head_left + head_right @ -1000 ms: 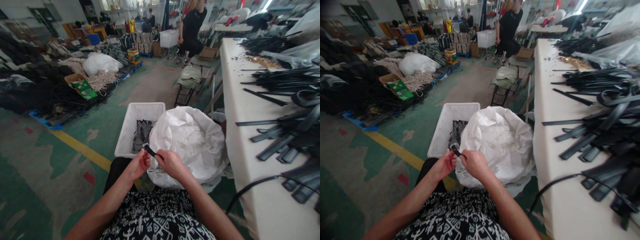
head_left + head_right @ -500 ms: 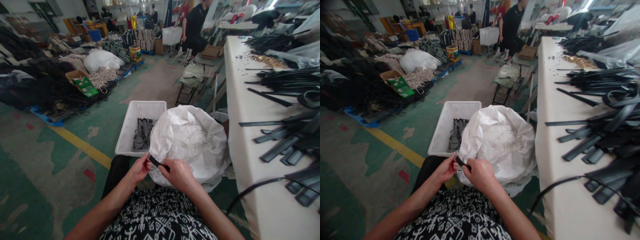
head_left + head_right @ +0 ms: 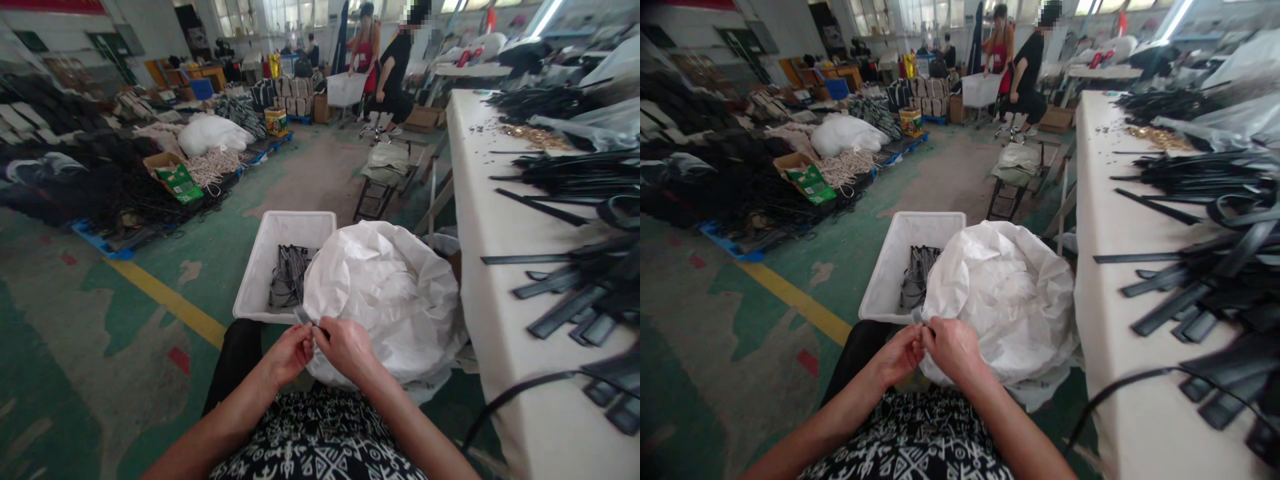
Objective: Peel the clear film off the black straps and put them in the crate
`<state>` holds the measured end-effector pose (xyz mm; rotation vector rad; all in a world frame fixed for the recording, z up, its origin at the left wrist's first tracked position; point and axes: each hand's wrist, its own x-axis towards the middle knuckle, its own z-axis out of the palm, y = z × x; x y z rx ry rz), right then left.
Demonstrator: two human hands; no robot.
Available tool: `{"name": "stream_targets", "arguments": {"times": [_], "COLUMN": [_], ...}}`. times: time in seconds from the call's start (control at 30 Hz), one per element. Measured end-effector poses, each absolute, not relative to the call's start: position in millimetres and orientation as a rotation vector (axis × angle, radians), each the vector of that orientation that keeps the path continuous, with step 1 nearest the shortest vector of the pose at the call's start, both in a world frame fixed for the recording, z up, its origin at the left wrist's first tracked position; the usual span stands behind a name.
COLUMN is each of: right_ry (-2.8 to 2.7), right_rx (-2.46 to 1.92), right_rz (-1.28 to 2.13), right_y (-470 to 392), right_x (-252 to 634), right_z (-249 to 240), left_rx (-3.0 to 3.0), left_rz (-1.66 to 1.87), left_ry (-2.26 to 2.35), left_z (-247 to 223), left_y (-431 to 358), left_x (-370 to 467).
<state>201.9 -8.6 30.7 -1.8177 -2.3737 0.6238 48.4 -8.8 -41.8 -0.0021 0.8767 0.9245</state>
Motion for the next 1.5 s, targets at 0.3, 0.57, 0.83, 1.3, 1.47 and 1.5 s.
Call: {"name": "stream_targets", "arguments": {"times": [0.3, 0.57, 0.83, 1.3, 1.47, 1.5], "right_ry": [-2.445, -2.230, -1.694, -1.881, -2.044, -2.109], "right_rx": [-1.756, -1.818, -2.422, -2.259, -2.079, -2.003], "right_rz": [0.756, 0.753, 0.520, 0.657, 0.777, 0.829], "right_y": [-8.1, 4.3, 17.8, 24.2, 27.2, 26.3], "right_x": [216.2, 227.7, 317.6, 310.5, 292.4, 289.3], "right_z": [29.8, 22.8, 21.5, -24.4, -27.2, -27.3], "left_rx": [0.079, 0.459, 1.057, 1.848, 1.618, 1.586], "left_rz": [0.944, 0.787, 0.832, 0.147, 0.327, 0.292], "left_ry": [0.899, 1.038, 1.165, 1.387, 0.843, 0.734], "left_z": [-46.7, -35.6, 34.2, -14.7, 69.0, 87.5], "left_y": [2.4, 58.3, 176.3, 136.4, 52.6, 32.0], "left_x": [32.1, 33.8, 34.7, 46.5, 53.1, 48.7]}}
